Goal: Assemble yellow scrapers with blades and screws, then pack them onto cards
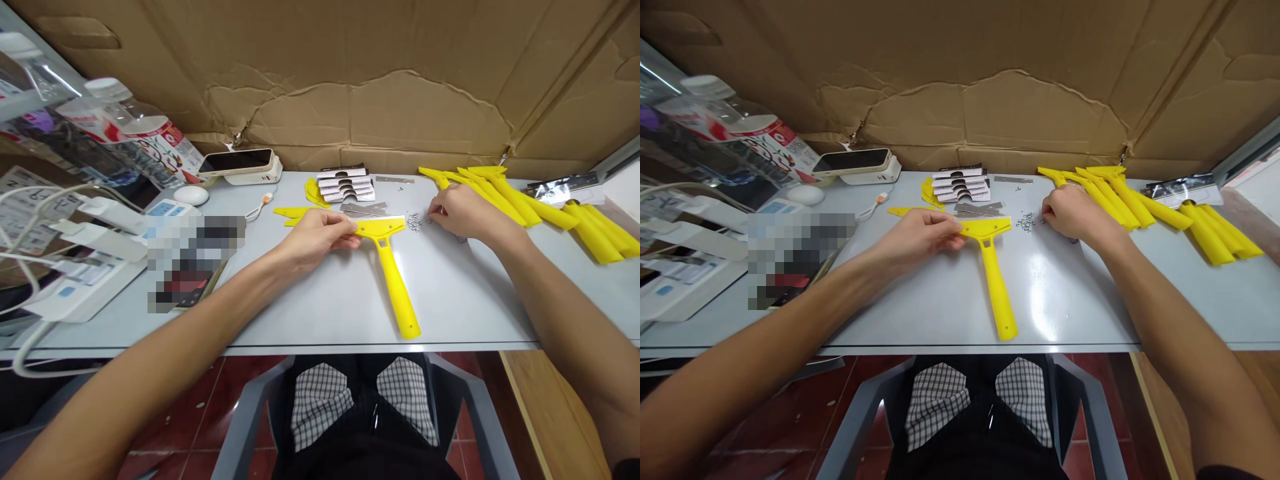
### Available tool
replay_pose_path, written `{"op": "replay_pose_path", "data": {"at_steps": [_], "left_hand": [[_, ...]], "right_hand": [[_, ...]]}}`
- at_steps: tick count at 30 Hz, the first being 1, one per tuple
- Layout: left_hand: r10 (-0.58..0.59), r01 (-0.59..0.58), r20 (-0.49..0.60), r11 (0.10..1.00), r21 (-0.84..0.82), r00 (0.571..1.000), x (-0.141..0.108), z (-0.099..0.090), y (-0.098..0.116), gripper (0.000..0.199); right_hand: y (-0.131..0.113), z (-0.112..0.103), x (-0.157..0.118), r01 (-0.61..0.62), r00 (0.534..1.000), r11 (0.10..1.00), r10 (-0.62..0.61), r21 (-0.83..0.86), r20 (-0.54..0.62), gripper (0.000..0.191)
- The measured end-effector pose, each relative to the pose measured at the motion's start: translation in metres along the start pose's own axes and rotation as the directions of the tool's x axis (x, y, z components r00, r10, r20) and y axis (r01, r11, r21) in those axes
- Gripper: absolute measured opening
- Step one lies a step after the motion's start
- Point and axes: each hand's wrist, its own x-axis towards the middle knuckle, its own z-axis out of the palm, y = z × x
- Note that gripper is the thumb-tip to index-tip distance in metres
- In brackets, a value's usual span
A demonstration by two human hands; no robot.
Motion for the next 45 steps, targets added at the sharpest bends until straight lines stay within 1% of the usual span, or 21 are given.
{"op": "replay_pose_path", "data": {"at_steps": [3, 6, 11, 14, 17, 19, 24, 34, 39, 41, 42, 43, 44, 45], "left_hand": [[0.008, -0.008, 0.005, 1.0, 0.006, 1.0, 0.001, -0.001, -0.001, 0.019], [0.009, -0.009, 0.003, 1.0, 0.014, 1.0, 0.001, -0.002, -0.001, 0.02], [0.007, -0.007, 0.008, 1.0, 0.021, 1.0, 0.002, -0.002, -0.001, 0.02], [0.0, 0.0, 0.006, 1.0, 0.017, 1.0, 0.002, -0.001, -0.001, 0.02], [-0.011, 0.011, -0.006, 1.0, 0.024, 1.0, 0.0, 0.001, 0.002, 0.022], [-0.016, 0.016, -0.015, 0.999, 0.028, 1.0, -0.001, 0.002, 0.003, 0.023], [-0.006, 0.006, -0.013, 0.999, 0.034, 1.0, -0.001, 0.001, 0.003, 0.024], [-0.019, 0.019, 0.002, 0.999, 0.039, 1.0, -0.005, 0.006, 0.003, 0.029], [-0.018, 0.018, 0.008, 0.999, 0.048, 1.0, -0.006, 0.007, 0.001, 0.026], [-0.017, 0.017, 0.012, 0.999, 0.048, 1.0, -0.006, 0.007, 0.0, 0.026], [-0.015, 0.014, 0.013, 0.999, 0.046, 1.0, -0.006, 0.006, -0.001, 0.026], [-0.011, 0.01, 0.014, 0.999, 0.044, 1.0, -0.006, 0.006, -0.001, 0.026], [-0.007, 0.006, 0.016, 0.999, 0.044, 1.0, -0.006, 0.006, -0.001, 0.026], [-0.005, 0.004, 0.02, 0.999, 0.046, 1.0, -0.006, 0.007, -0.001, 0.026]], "right_hand": [[-0.002, 0.001, 0.0, -0.058, 0.997, 0.997, 0.061, -0.049, 0.056, 0.01], [-0.004, -0.002, -0.001, -0.046, 0.998, 0.998, 0.048, -0.037, 0.04, 0.01], [-0.016, -0.007, -0.002, 0.041, 0.999, 0.998, -0.04, -0.057, 0.02, 0.021], [-0.028, -0.005, -0.001, 0.104, 0.994, 0.994, -0.105, -0.045, -0.012, 0.029], [-0.037, 0.002, 0.001, 0.099, 0.995, 0.994, -0.1, -0.035, -0.021, 0.038], [-0.038, 0.007, 0.004, 0.093, 0.995, 0.995, -0.093, -0.022, -0.026, 0.04], [-0.037, 0.013, 0.007, 0.079, 0.997, 0.997, -0.079, -0.002, -0.017, 0.036], [-0.041, 0.006, 0.004, -0.007, 1.0, 1.0, 0.007, -0.012, 0.006, 0.024], [-0.044, 0.005, 0.003, 0.012, 1.0, 1.0, -0.012, -0.028, -0.007, 0.023], [-0.047, 0.002, 0.003, -0.003, 0.999, 0.999, 0.005, 0.033, -0.049, 0.02], [-0.05, 0.0, 0.003, -0.031, 0.996, 0.993, 0.04, 0.111, -0.08, 0.018], [-0.053, -0.002, 0.003, -0.07, 0.989, 0.972, 0.097, 0.225, -0.111, 0.017], [-0.056, -0.004, 0.003, -0.111, 0.977, 0.926, 0.168, 0.362, -0.13, 0.016], [-0.059, -0.006, 0.003, -0.145, 0.962, 0.853, 0.239, 0.501, -0.129, 0.017]]}}
